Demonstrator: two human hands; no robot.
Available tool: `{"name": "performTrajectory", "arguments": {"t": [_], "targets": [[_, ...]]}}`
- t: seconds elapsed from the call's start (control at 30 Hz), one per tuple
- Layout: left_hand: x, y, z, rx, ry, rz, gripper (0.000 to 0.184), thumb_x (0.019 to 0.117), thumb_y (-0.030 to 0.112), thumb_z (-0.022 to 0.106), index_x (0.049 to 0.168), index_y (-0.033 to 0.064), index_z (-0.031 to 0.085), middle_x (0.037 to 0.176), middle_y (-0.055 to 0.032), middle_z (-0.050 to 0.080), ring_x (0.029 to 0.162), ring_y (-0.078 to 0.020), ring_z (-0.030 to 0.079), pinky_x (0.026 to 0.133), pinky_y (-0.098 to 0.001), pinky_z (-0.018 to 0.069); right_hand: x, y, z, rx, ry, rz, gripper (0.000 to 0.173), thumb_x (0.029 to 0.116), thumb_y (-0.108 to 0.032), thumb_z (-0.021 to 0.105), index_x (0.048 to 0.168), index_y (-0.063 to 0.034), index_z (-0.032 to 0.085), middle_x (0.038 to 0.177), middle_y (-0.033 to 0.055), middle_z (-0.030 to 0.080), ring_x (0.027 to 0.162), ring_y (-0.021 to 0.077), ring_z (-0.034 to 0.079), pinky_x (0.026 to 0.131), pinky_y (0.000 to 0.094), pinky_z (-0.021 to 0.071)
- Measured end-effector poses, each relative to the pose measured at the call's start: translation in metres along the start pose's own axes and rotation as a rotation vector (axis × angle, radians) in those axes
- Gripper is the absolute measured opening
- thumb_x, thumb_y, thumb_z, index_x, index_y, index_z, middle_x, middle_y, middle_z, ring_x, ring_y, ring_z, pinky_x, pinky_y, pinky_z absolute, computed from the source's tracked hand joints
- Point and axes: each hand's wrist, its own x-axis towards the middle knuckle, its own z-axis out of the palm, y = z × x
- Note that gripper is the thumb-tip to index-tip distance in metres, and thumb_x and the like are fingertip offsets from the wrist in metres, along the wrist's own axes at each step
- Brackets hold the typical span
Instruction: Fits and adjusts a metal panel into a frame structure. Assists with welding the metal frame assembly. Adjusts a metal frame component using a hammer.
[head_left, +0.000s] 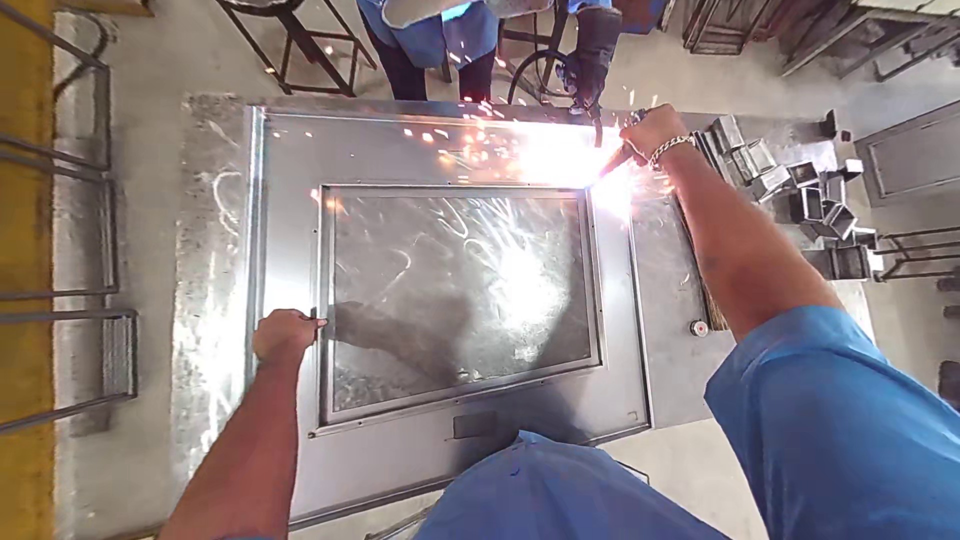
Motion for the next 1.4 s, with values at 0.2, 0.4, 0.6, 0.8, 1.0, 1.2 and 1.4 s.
{"name": "performTrajectory", "arguments": {"t": [0.2,0.4,0.6,0.8,1.0,1.2,1.4], "targets": [[-0.002,0.000,-0.001,-0.027,-0.013,0.001,0.044,0.0954,0.037,0.072,0.115,-0.0027,0.071,0.128,-0.0332,0.063,0.126,-0.0510,0.057,0.100,-0.0731,0.0433,-0.006,-0.003,-0.001,0.017,0.001,0.009,0.038,0.0896,-0.041,0.068,0.097,-0.0033,0.068,0.079,0.0096,0.066,0.060,0.0199,0.062,0.060,0.0452,0.0543],[-0.003,0.002,-0.003,0.023,-0.019,0.003,0.046,0.0961,0.038,0.071,0.115,-0.0036,0.070,0.127,-0.0325,0.064,0.125,-0.0499,0.058,0.100,-0.0715,0.0442,0.002,0.003,0.002,0.059,-0.011,-0.019,0.037,0.0886,-0.040,0.069,0.096,-0.0037,0.067,0.079,0.0099,0.066,0.060,0.0206,0.063,0.060,0.0461,0.0552],[-0.001,0.004,-0.003,0.063,-0.025,-0.010,0.047,0.0951,0.039,0.072,0.115,-0.0040,0.070,0.128,-0.0321,0.063,0.126,-0.0491,0.058,0.101,-0.0695,0.0452,0.000,0.001,0.001,0.024,-0.009,-0.018,0.039,0.0885,-0.042,0.069,0.092,-0.0033,0.067,0.079,0.0101,0.067,0.061,0.0219,0.063,0.061,0.0476,0.0548],[0.001,0.005,-0.003,0.072,-0.028,-0.007,0.046,0.0953,0.037,0.072,0.114,-0.0043,0.070,0.127,-0.0314,0.065,0.124,-0.0478,0.060,0.100,-0.0688,0.0467,-0.004,-0.001,0.000,0.018,-0.003,-0.015,0.040,0.0888,-0.041,0.067,0.096,-0.0021,0.068,0.083,0.0132,0.068,0.064,0.0246,0.065,0.063,0.0508,0.0546],[0.000,0.005,-0.006,0.037,-0.035,-0.014,0.046,0.0945,0.037,0.073,0.115,-0.0037,0.070,0.126,-0.0312,0.065,0.123,-0.0477,0.061,0.099,-0.0689,0.0474,-0.009,-0.004,-0.001,-0.004,-0.006,-0.029,0.044,0.0920,-0.043,0.067,0.096,0.0004,0.069,0.087,0.0169,0.069,0.070,0.0294,0.067,0.068,0.0553,0.0553],[-0.003,0.005,-0.007,0.005,-0.044,-0.016,0.046,0.0939,0.036,0.074,0.114,-0.0043,0.070,0.124,-0.0323,0.065,0.122,-0.0491,0.061,0.098,-0.0707,0.0472,-0.009,-0.003,0.000,0.026,0.006,-0.027,0.044,0.0895,-0.043,0.069,0.097,0.0011,0.067,0.084,0.0165,0.067,0.066,0.0278,0.065,0.065,0.0541,0.0547],[0.001,0.006,-0.005,0.041,-0.037,-0.012,0.046,0.0942,0.037,0.073,0.113,-0.0045,0.070,0.125,-0.0318,0.065,0.122,-0.0483,0.061,0.097,-0.0695,0.0480,-0.010,-0.003,-0.002,-0.018,0.004,-0.034,0.045,0.0899,-0.044,0.068,0.097,0.0005,0.068,0.087,0.0176,0.068,0.070,0.0310,0.066,0.068,0.0570,0.0546]]}}
